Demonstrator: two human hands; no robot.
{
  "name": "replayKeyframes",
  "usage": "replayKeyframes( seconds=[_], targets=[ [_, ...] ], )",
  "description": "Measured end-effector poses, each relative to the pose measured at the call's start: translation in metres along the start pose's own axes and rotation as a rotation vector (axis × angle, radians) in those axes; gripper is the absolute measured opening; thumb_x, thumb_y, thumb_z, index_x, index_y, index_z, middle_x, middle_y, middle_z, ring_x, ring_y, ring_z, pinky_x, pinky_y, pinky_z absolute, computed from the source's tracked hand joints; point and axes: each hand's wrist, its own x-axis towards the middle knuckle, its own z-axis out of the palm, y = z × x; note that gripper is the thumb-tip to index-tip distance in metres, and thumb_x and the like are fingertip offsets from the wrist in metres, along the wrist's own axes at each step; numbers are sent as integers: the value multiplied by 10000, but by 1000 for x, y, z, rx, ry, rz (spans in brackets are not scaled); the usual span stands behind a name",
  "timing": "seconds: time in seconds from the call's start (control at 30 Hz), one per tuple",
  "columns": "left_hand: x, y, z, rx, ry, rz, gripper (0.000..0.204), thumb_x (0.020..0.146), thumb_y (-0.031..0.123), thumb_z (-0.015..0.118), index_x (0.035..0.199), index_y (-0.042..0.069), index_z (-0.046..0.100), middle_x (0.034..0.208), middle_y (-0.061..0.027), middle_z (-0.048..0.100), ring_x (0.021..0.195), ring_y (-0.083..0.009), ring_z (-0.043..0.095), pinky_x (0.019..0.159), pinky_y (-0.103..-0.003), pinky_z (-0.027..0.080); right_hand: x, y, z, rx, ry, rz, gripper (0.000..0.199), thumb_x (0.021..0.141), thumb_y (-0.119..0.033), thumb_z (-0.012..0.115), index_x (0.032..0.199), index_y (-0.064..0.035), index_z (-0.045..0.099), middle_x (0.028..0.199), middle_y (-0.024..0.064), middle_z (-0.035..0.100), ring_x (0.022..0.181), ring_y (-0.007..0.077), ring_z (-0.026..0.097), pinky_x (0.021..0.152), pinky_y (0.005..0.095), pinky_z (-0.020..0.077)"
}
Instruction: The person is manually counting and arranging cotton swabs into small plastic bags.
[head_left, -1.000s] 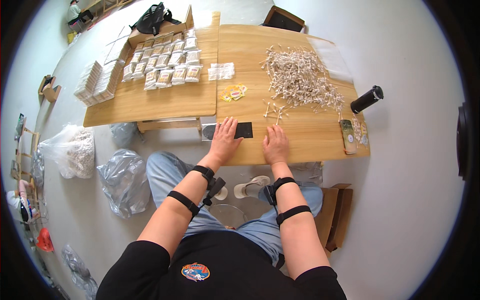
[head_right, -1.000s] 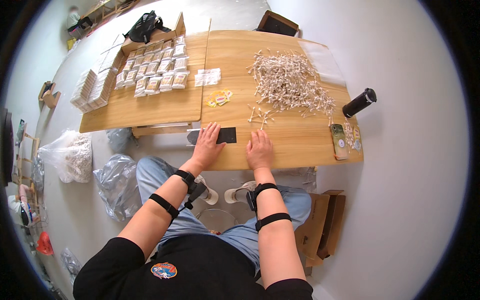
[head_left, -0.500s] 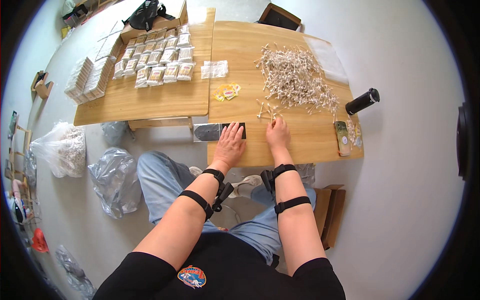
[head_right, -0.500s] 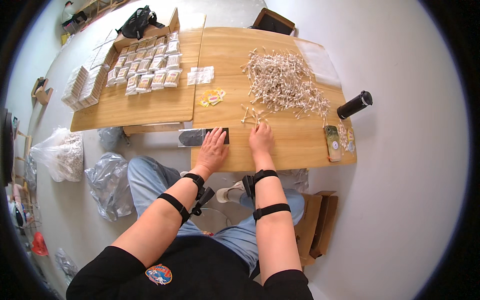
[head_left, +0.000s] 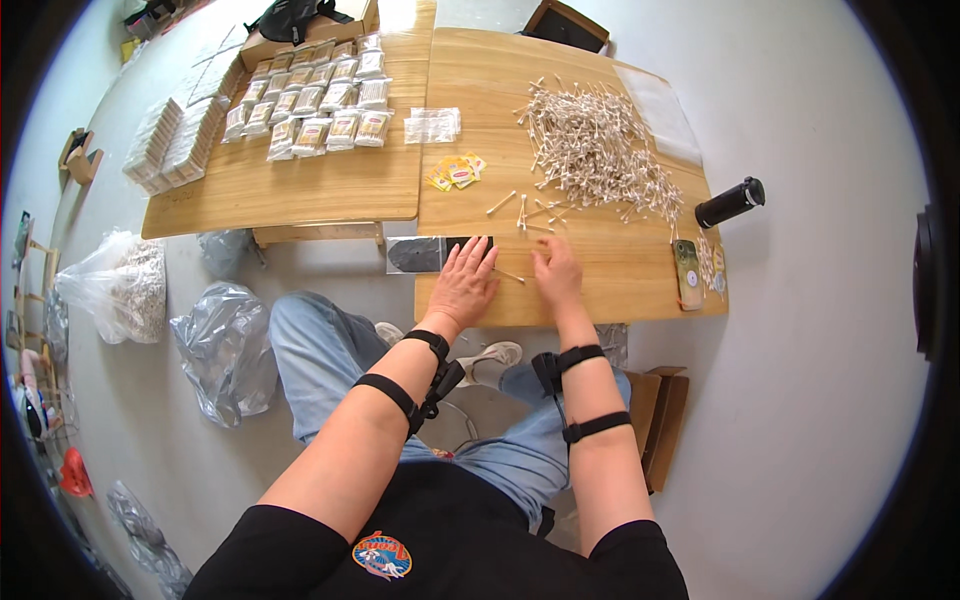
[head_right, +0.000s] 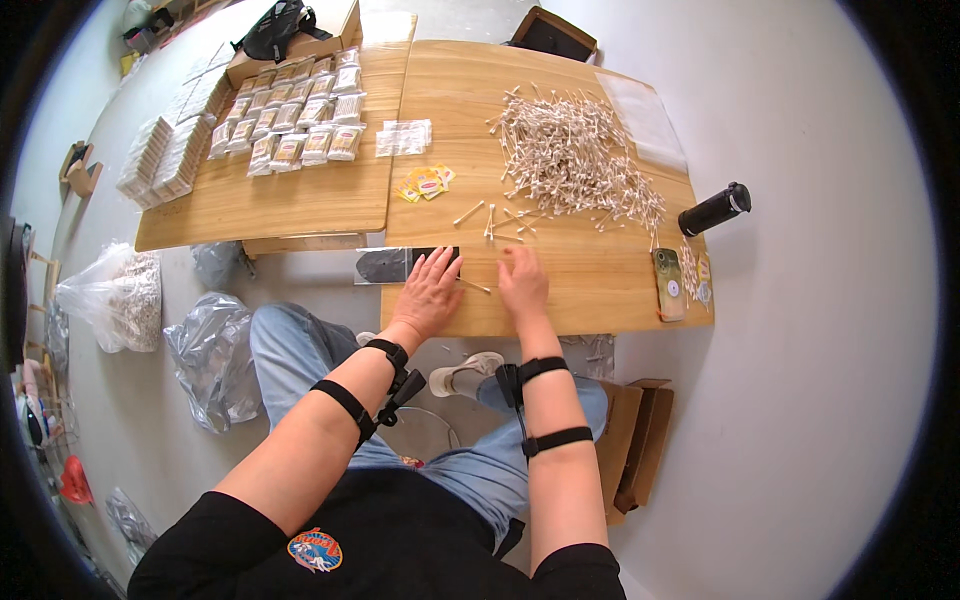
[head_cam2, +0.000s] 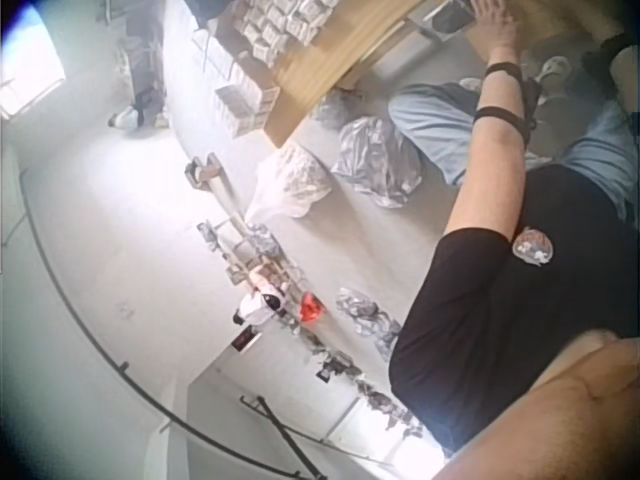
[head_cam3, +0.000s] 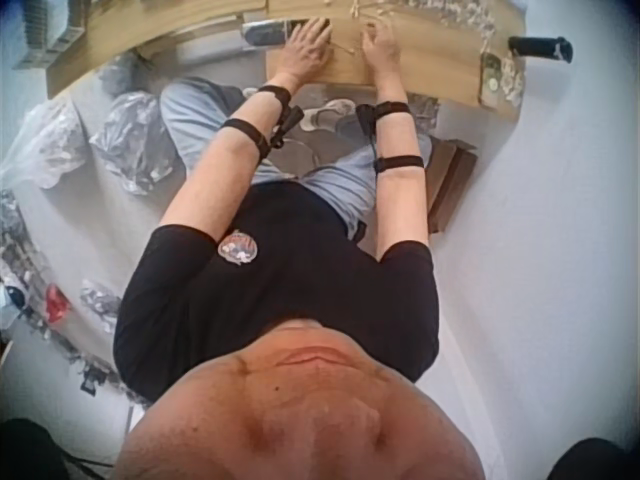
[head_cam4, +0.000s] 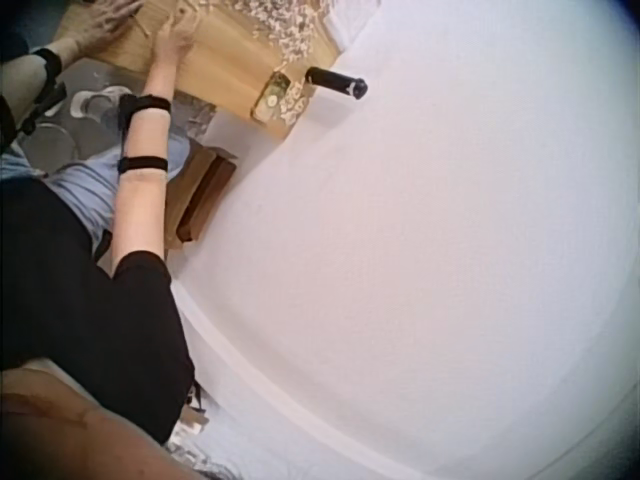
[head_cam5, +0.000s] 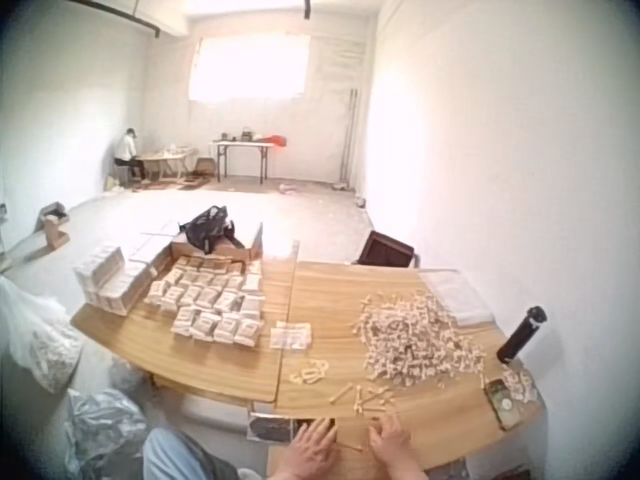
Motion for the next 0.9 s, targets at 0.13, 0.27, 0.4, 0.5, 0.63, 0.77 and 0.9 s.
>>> replayKeyframes(
  seconds=[0.13,0.27,0.4,0.5,0.63,0.77,0.9],
  targets=[
    [1,2,-1,0,-31,-13,568,925,318,583,1423,74,463,1510,-145,423,1440,-285,339,1204,-456,230,24,20,2,-227,162,-79,159,813,-148,715,935,-90,631,960,129,625,887,324,616,795,436,503],
    [0,2,0,-6,-64,-33,565,932,327,575,1420,66,464,1517,-146,415,1449,-279,327,1206,-457,220,21,18,10,-213,-61,-16,109,815,-140,705,889,-89,644,945,127,631,888,328,618,792,438,503],
    [-3,0,-3,10,-88,-37,581,942,359,555,1442,82,450,1536,-139,393,1459,-276,309,1208,-459,205,0,-7,11,-97,-203,-13,108,814,-158,712,867,-85,653,936,129,633,883,326,620,786,436,503],
    [2,3,-7,23,-114,-25,579,951,384,538,1452,105,453,1551,-134,375,1466,-273,297,1211,-463,191,2,-15,9,14,-290,114,138,820,-184,713,898,-86,655,939,126,634,905,325,620,799,438,502],
    [2,3,-6,44,-133,-27,527,949,382,542,1404,119,514,1542,-136,385,1461,-276,305,1208,-468,199,36,-16,27,-188,39,58,183,831,-228,712,937,-90,653,956,118,643,964,323,618,838,436,502],
    [1,2,-1,-11,-57,-1,454,929,353,576,1300,92,581,1488,-153,441,1434,-295,348,1191,-482,240,53,-8,39,-313,-163,147,198,842,-252,708,927,-84,647,969,126,649,969,333,626,852,448,509],
    [-1,1,-2,-26,-50,-22,422,921,336,590,1261,87,590,1467,-150,462,1424,-298,360,1188,-486,246,48,-16,35,-141,-272,348,205,857,-276,693,922,-87,645,1009,139,659,976,351,638,849,475,510]
  ],
)
